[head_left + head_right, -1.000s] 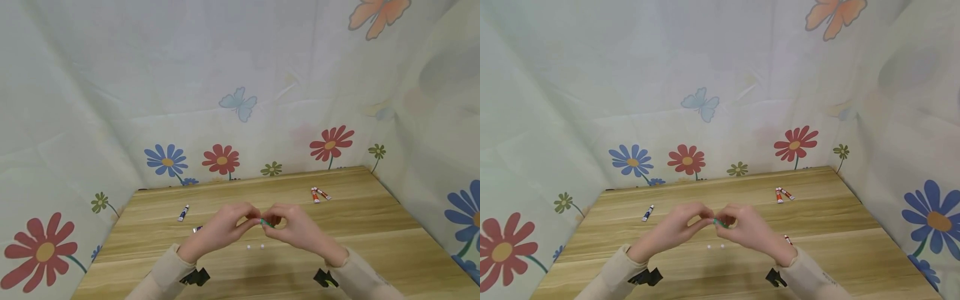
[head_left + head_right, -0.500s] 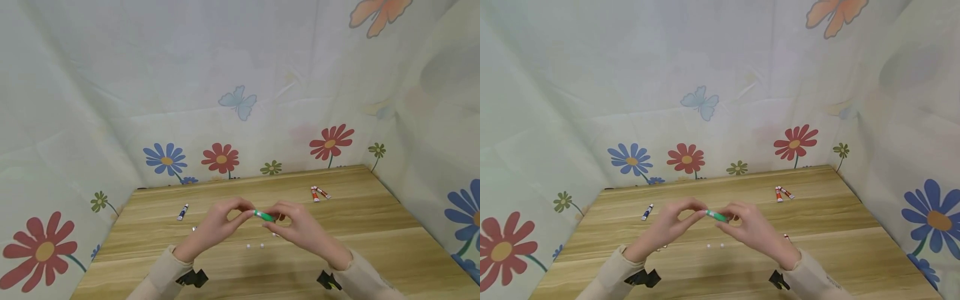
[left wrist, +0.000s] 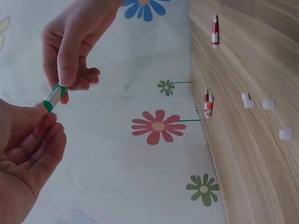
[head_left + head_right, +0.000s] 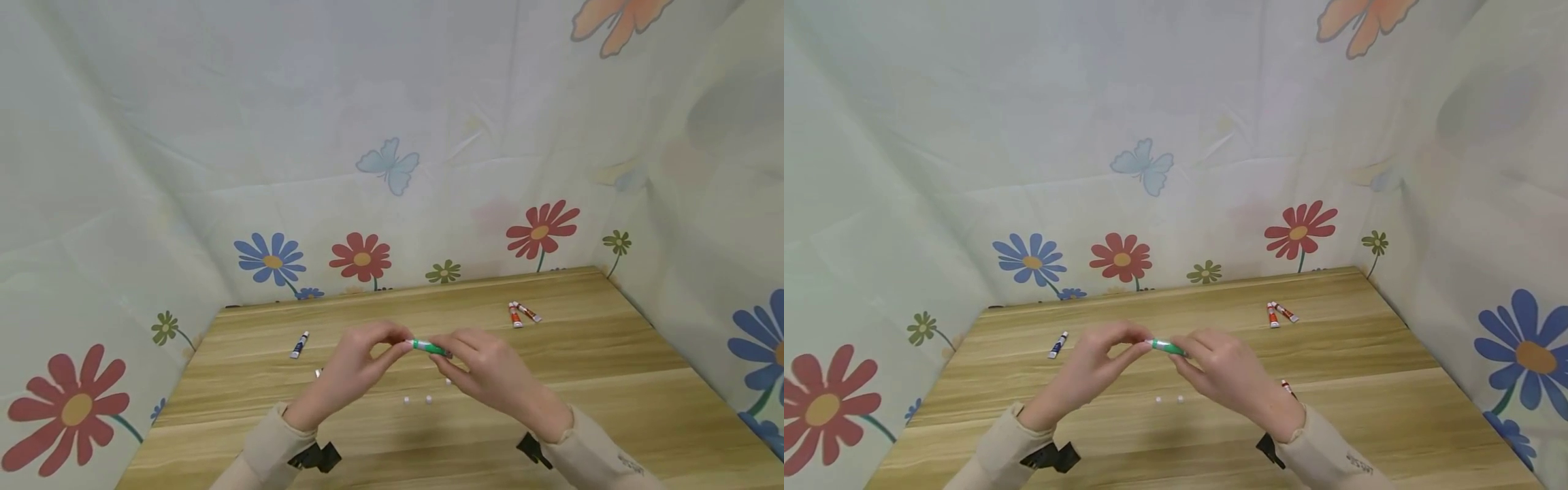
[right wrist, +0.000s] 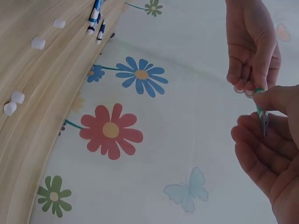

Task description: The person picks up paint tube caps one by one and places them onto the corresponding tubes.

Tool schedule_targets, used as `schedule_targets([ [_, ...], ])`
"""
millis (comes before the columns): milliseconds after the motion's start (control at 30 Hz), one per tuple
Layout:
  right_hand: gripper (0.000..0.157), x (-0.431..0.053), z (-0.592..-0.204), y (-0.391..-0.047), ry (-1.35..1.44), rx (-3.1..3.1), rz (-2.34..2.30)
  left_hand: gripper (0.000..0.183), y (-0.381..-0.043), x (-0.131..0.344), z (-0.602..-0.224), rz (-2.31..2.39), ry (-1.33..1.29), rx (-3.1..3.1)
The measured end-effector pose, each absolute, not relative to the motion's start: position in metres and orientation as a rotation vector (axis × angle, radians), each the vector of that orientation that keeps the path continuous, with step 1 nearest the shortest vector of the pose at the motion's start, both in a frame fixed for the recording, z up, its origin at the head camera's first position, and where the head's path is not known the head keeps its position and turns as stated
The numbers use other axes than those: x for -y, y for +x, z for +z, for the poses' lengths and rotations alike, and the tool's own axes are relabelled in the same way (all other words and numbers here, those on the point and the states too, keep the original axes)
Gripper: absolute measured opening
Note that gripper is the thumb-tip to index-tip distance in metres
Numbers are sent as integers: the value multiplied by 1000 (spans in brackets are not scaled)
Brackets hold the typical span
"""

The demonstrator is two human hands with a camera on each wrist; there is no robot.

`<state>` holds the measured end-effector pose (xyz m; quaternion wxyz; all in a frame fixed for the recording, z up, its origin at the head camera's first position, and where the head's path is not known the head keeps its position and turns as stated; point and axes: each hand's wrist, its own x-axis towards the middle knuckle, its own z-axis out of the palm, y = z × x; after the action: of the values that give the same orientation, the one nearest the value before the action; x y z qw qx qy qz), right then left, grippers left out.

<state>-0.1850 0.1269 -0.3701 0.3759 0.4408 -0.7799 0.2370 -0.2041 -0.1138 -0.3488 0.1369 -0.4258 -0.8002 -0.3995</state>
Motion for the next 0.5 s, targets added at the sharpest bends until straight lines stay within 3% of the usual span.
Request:
schedule_targets([
  [267, 35, -129, -369, -188, 1225, 1937, 573, 18, -202, 114, -349, -1061, -1333, 2134],
  [500, 38, -130, -370, -187, 1160, 1922, 549, 15, -200, 113, -351, -1345, -1123, 2360],
])
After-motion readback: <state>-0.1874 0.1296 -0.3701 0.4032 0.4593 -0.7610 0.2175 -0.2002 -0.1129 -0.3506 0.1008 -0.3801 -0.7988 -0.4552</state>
